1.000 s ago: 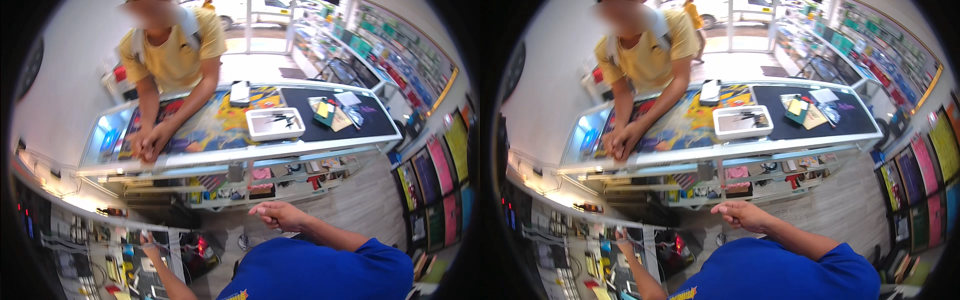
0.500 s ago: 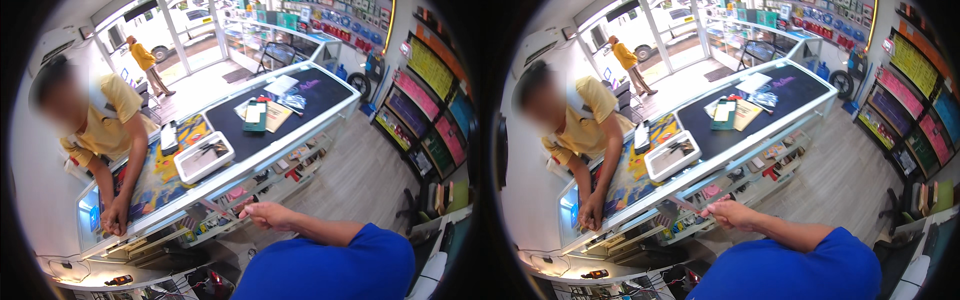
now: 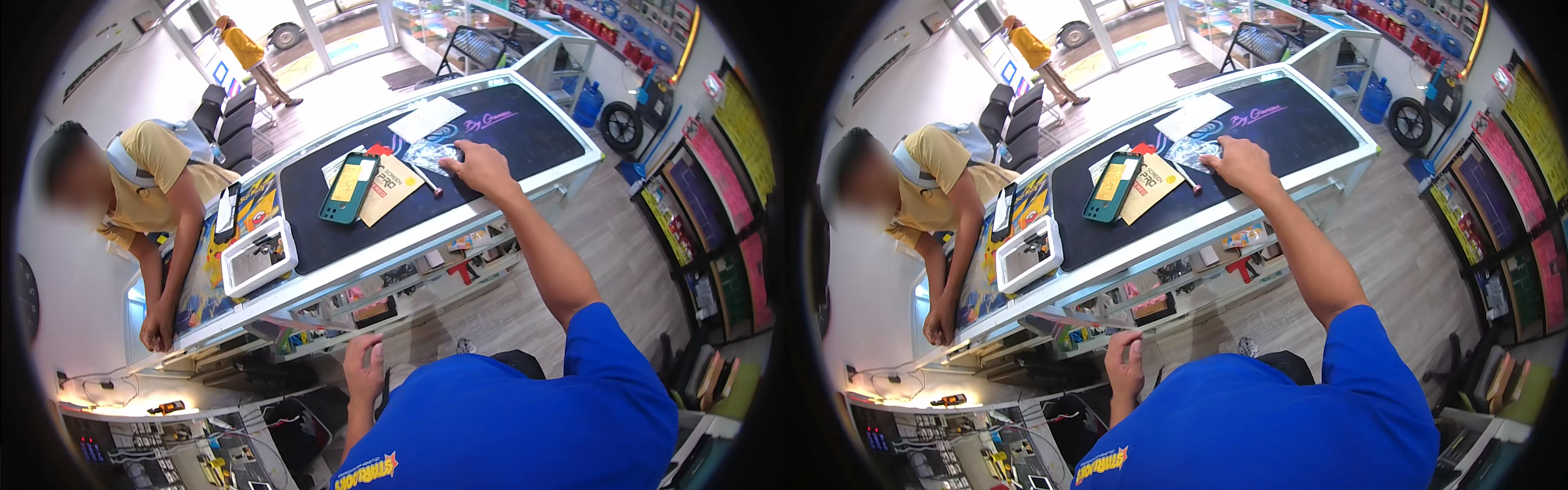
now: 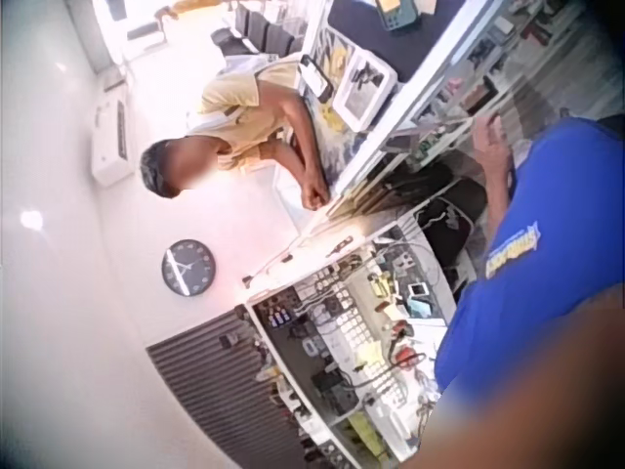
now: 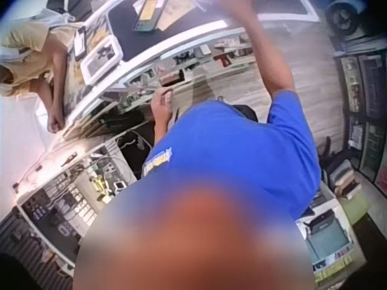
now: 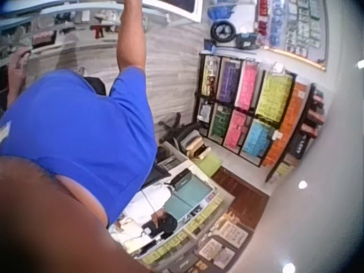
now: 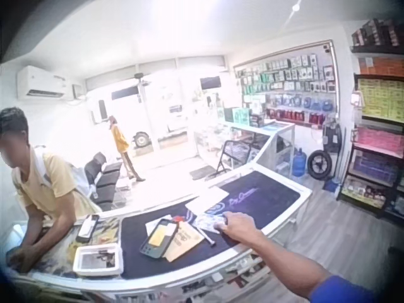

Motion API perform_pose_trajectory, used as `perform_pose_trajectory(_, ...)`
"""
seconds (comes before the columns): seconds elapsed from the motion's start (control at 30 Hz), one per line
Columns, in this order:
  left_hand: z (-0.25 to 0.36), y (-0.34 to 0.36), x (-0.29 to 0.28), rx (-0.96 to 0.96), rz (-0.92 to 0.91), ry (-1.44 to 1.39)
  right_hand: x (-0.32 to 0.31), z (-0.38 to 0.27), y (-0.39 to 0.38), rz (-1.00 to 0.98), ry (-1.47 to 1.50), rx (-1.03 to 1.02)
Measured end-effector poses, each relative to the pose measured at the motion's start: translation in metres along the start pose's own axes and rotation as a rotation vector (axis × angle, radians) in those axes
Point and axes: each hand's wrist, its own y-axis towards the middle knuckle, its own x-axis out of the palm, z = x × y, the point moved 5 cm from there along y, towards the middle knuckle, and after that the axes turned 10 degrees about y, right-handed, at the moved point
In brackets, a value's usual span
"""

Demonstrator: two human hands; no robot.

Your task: The person applies adhesive to a smartphone held in a yellow alignment jig, then removes the jig and handles the phone. They later handle a second phone and a small plastic bag, placing items on the counter.

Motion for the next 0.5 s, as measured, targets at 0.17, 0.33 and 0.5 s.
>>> perform_pose_trajectory(0.17,0.042,0.048,-0.015,0.043,0.092,-0.045,0.005,0.019,0.020,-0.072,0.237,-0.033)
perform_pose_trajectory(0.33,0.046,0.080,-0.025,0.007,0.210,-0.189,-0.001,0.036,0.022,-0.010,0.867,-0.009)
perform_pose_trajectory(0.5,0.063,0.133,-0.014,0.121,0.178,-0.316,-0.016,0.036,0.028,-0.087,1.561,0.170)
